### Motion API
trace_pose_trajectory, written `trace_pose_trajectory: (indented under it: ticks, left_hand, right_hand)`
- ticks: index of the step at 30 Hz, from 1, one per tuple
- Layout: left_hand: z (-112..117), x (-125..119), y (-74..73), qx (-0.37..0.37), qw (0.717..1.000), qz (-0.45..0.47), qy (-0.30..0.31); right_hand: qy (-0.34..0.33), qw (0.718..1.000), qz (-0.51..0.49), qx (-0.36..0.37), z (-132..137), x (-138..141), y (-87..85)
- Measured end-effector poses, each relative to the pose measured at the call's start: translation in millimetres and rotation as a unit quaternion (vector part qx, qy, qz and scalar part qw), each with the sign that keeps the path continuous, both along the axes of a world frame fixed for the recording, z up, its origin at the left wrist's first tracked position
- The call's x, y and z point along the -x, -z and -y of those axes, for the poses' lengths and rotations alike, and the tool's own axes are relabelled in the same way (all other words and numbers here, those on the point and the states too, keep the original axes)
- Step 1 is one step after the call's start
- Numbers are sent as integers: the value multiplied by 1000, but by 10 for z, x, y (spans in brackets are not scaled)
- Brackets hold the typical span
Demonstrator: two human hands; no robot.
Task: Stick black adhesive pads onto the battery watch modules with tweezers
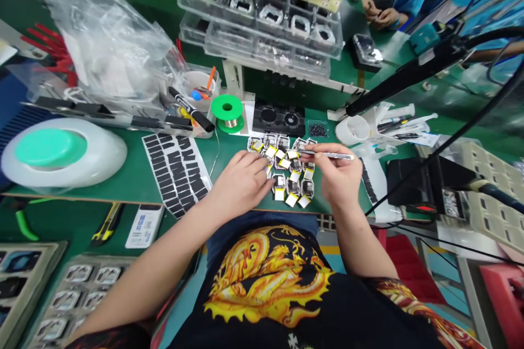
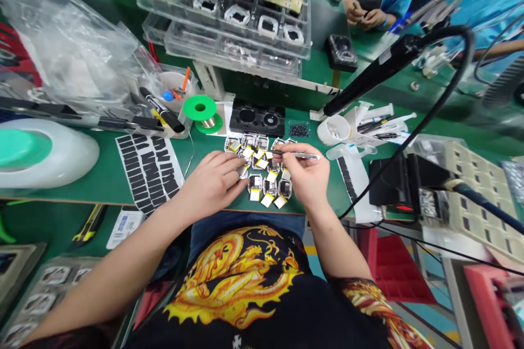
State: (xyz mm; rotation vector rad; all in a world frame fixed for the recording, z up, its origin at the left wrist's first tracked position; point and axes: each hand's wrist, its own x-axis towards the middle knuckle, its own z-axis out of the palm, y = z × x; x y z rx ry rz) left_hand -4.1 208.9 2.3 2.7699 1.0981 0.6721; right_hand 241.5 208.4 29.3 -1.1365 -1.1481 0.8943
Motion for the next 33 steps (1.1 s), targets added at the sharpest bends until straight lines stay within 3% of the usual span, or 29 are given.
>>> trace_pose_trajectory:
  ticks: [4,8,13,17,24,29,33]
  left_hand:
    - [13,32,-1,-15,1000,19,4]
    - [204,252,-67,-27,997,78,-13]
    - [719,742,-101,-27,972,183,-148]
    - [1153,988,-17,-42,955,183,-232]
    - [1542,1007,217,13,953,129,-273]
    - [1601,985,293,11,953,141,-267]
    - [1572,952,304,-32,954,151,-256]
  right_hand:
    - [-16,999,-28,-1,-11,-18,-55]
    - [-22,999,-26,1,28,62,-82]
    - [-105,993,7,44,201,371,-1]
    - [-199,976,37,80,325,670,44]
    - [-296,943,71,132,340,1000,27]
    - [-316,934,87,139,346,1070,64]
    - [-316,934,78,144,353,1101,91]
